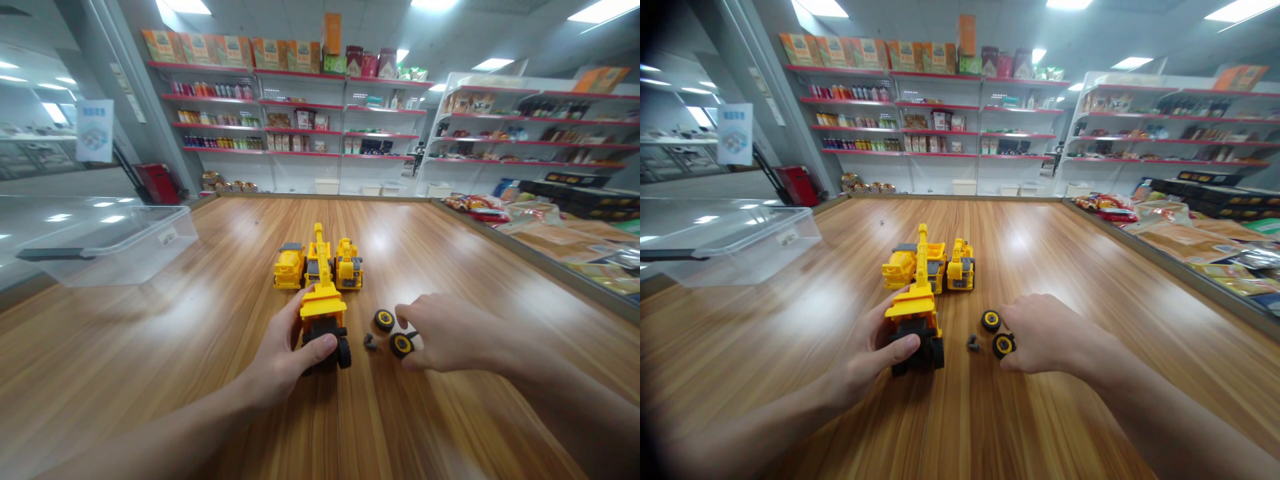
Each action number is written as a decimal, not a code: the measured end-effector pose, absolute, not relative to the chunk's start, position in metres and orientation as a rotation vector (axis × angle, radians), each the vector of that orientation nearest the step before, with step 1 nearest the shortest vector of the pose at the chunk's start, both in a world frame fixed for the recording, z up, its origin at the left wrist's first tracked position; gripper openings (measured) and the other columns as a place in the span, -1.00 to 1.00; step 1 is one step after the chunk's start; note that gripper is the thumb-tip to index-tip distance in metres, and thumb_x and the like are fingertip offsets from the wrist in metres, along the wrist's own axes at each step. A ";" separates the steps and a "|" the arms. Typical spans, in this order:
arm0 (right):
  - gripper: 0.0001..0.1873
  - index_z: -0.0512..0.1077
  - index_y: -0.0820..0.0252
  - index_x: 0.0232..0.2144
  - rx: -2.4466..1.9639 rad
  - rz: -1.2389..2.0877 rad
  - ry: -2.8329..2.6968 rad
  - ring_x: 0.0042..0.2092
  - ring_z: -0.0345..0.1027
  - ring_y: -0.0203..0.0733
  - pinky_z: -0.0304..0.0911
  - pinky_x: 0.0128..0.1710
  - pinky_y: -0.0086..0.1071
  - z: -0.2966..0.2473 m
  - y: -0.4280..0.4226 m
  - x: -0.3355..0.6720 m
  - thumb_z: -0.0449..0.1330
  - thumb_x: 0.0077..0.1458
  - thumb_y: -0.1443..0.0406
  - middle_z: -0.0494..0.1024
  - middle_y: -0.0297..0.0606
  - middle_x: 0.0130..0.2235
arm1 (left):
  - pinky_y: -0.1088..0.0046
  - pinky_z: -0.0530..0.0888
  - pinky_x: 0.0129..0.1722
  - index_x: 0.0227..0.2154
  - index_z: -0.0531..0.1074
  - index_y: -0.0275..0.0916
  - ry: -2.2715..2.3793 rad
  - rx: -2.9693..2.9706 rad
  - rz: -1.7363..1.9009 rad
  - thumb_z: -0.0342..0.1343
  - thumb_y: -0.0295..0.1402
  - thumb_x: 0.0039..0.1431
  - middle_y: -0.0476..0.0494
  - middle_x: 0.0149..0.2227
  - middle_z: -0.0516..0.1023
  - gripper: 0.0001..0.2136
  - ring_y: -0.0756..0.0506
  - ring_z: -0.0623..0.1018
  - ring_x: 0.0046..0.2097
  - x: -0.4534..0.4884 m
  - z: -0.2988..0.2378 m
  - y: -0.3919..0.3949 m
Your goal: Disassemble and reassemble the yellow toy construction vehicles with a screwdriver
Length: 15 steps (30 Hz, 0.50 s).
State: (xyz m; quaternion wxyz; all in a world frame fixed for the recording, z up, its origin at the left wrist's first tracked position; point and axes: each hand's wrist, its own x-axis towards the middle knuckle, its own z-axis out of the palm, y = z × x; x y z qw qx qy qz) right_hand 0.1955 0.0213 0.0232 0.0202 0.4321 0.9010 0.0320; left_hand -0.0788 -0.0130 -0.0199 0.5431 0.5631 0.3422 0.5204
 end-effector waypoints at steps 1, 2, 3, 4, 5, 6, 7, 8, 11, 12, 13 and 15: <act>-0.64 0.52 0.15 -0.34 1.352 0.091 2.801 -0.45 0.43 -0.02 -0.01 -0.55 -0.36 0.023 0.022 0.196 0.33 -0.17 0.06 0.54 -0.19 -0.48 | 0.21 0.38 0.07 0.12 0.31 -0.27 0.810 1.341 1.235 0.31 -0.30 0.01 -0.26 0.06 0.46 -0.42 -0.29 0.44 0.09 -0.079 -0.020 -0.013; -0.68 0.52 0.16 -0.35 1.365 0.083 2.805 -0.45 0.42 -0.03 0.00 -0.55 -0.35 0.024 0.022 0.197 0.31 -0.12 0.07 0.55 -0.18 -0.47 | 0.21 0.38 0.06 0.11 0.31 -0.28 0.809 1.344 1.237 0.31 -0.30 0.01 -0.26 0.06 0.47 -0.42 -0.29 0.44 0.09 -0.079 -0.021 -0.013; -0.73 0.52 0.17 -0.37 1.382 0.072 2.813 -0.45 0.41 -0.05 0.00 -0.54 -0.35 0.024 0.023 0.197 0.28 -0.07 0.10 0.54 -0.17 -0.47 | 0.22 0.38 0.06 0.11 0.31 -0.28 0.810 1.347 1.237 0.30 -0.30 0.01 -0.26 0.05 0.47 -0.42 -0.29 0.44 0.08 -0.079 -0.021 -0.012; -0.78 0.52 0.17 -0.40 1.406 0.057 2.824 -0.46 0.40 -0.08 0.00 -0.54 -0.35 0.025 0.023 0.195 0.26 -0.03 0.14 0.54 -0.17 -0.48 | 0.22 0.38 0.06 0.11 0.31 -0.28 0.811 1.351 1.233 0.30 -0.30 0.02 -0.25 0.05 0.47 -0.43 -0.28 0.44 0.08 -0.079 -0.022 -0.012; -0.82 0.51 0.18 -0.43 1.439 0.035 2.841 -0.47 0.37 -0.12 0.00 -0.53 -0.35 0.027 0.023 0.193 0.24 0.00 0.18 0.52 -0.19 -0.50 | 0.23 0.38 0.06 0.11 0.31 -0.27 0.811 1.358 1.228 0.30 -0.29 0.02 -0.25 0.04 0.47 -0.43 -0.28 0.45 0.07 -0.080 -0.021 -0.012; -0.84 0.50 0.19 -0.46 1.479 -0.019 2.870 -0.49 0.34 -0.17 0.00 -0.53 -0.36 0.030 0.023 0.190 0.22 0.03 0.21 0.50 -0.21 -0.53 | 0.24 0.38 0.06 0.11 0.31 -0.27 0.814 1.365 1.224 0.29 -0.29 0.03 -0.25 0.04 0.47 -0.44 -0.27 0.44 0.07 -0.080 -0.021 -0.013; -0.84 0.49 0.19 -0.48 1.511 -0.133 2.915 -0.51 0.30 -0.21 0.00 -0.53 -0.37 0.033 0.021 0.186 0.20 0.05 0.23 0.47 -0.25 -0.55 | 0.24 0.38 0.06 0.11 0.31 -0.27 0.816 1.374 1.220 0.29 -0.29 0.04 -0.24 0.03 0.48 -0.44 -0.27 0.44 0.07 -0.080 -0.020 -0.013; -0.83 0.47 0.20 -0.48 1.530 -0.310 2.967 -0.52 0.27 -0.26 0.02 -0.53 -0.39 0.037 0.018 0.180 0.19 0.08 0.24 0.45 -0.28 -0.56 | 0.24 0.38 0.05 0.10 0.31 -0.27 0.818 1.385 1.221 0.29 -0.29 0.04 -0.24 0.02 0.48 -0.45 -0.26 0.45 0.06 -0.080 -0.019 -0.013; -0.80 0.43 0.20 -0.41 1.306 -1.359 3.013 -0.52 0.22 -0.35 0.13 -0.53 -0.46 0.050 0.001 0.159 0.18 0.15 0.18 0.42 -0.36 -0.52 | 0.28 0.41 0.01 0.07 0.34 -0.25 0.816 1.425 1.241 0.28 -0.30 0.05 -0.19 -0.05 0.52 -0.50 -0.24 0.48 -0.01 -0.080 -0.018 -0.015; -0.76 0.44 0.18 -0.38 1.157 -1.668 2.962 -0.54 0.19 -0.38 0.14 -0.55 -0.48 0.052 -0.007 0.152 0.16 0.17 0.13 0.40 -0.38 -0.51 | 0.30 0.42 -0.02 0.06 0.35 -0.23 0.808 1.437 1.242 0.27 -0.31 0.06 -0.16 -0.07 0.53 -0.52 -0.23 0.49 -0.03 -0.080 -0.018 -0.015; -0.68 0.45 0.16 -0.37 1.030 -1.837 2.933 -0.58 0.12 -0.40 0.11 -0.60 -0.50 0.051 -0.015 0.146 0.09 0.22 0.06 0.33 -0.43 -0.57 | 0.32 0.43 -0.04 0.05 0.36 -0.20 0.797 1.444 1.241 0.26 -0.31 0.07 -0.14 -0.09 0.53 -0.54 -0.22 0.50 -0.05 -0.080 -0.020 -0.014; -0.47 0.49 0.14 -0.47 0.879 -1.683 3.039 -0.64 0.09 -0.39 0.09 -0.66 -0.50 0.040 -0.029 0.136 -0.07 0.29 -0.03 0.24 -0.43 -0.65 | 0.34 0.45 -0.06 0.05 0.37 -0.16 0.777 1.419 1.246 0.26 -0.30 0.07 -0.11 -0.09 0.55 -0.54 -0.21 0.51 -0.07 -0.080 -0.024 -0.012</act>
